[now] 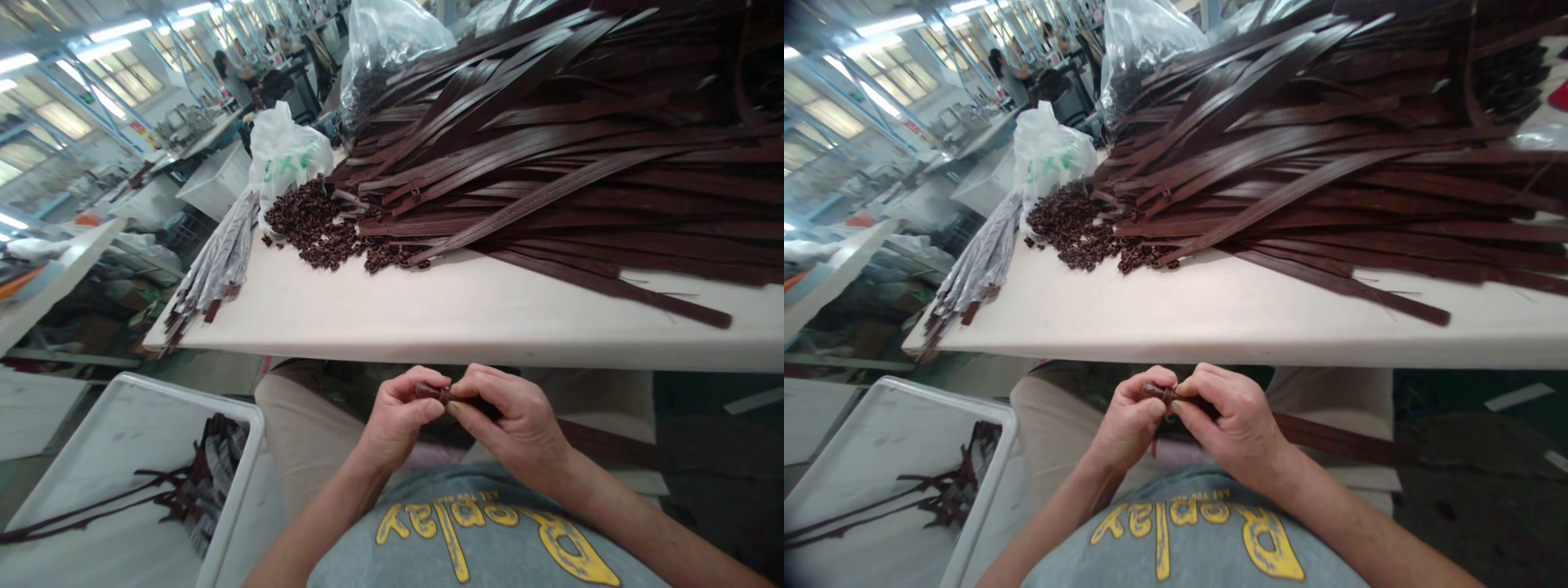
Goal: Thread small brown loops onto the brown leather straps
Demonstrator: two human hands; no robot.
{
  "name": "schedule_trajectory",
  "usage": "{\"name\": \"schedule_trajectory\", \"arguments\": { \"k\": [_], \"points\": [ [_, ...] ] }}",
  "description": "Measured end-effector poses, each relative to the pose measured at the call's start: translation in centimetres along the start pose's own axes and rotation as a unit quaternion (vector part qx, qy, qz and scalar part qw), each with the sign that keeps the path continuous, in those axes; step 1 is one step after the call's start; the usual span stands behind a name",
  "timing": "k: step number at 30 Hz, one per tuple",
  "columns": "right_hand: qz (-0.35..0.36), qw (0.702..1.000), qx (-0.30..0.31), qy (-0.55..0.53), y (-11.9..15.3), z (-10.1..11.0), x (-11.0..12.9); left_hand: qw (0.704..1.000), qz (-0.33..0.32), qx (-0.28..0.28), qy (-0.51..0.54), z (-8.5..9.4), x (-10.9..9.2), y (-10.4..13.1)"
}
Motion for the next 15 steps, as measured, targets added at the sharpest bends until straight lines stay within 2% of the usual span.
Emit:
{"name": "schedule_trajectory", "arguments": {
  "k": [5, 9, 12, 15],
  "points": [
    [-0.020, 0.998, 0.060, 0.026, 0.0, -0.9, -1.2, 0.997, -0.060, -0.036, -0.045, 1.4, -1.6, 0.1],
    [-0.042, 0.988, 0.114, 0.100, 0.7, -1.1, -2.3, 0.995, -0.030, -0.086, -0.042, 3.1, -2.1, 0.3],
    [-0.042, 0.983, 0.128, 0.125, 1.1, -1.3, -2.5, 0.996, -0.002, -0.091, -0.013, 3.2, -1.7, 0.6],
    [-0.011, 0.980, 0.126, 0.154, 1.1, -1.5, -2.0, 0.996, -0.005, -0.092, -0.005, 3.1, -1.7, 0.8]
  ]
}}
Point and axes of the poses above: each hand's wrist, its own y-axis away from the middle knuckle, its own z-axis out of the back of the hand, x = y × z, the point moved 10 cm from there along -y, towards the middle knuckle, and after that the axes turned 2 degrees about -y, right-handed, at the moved point
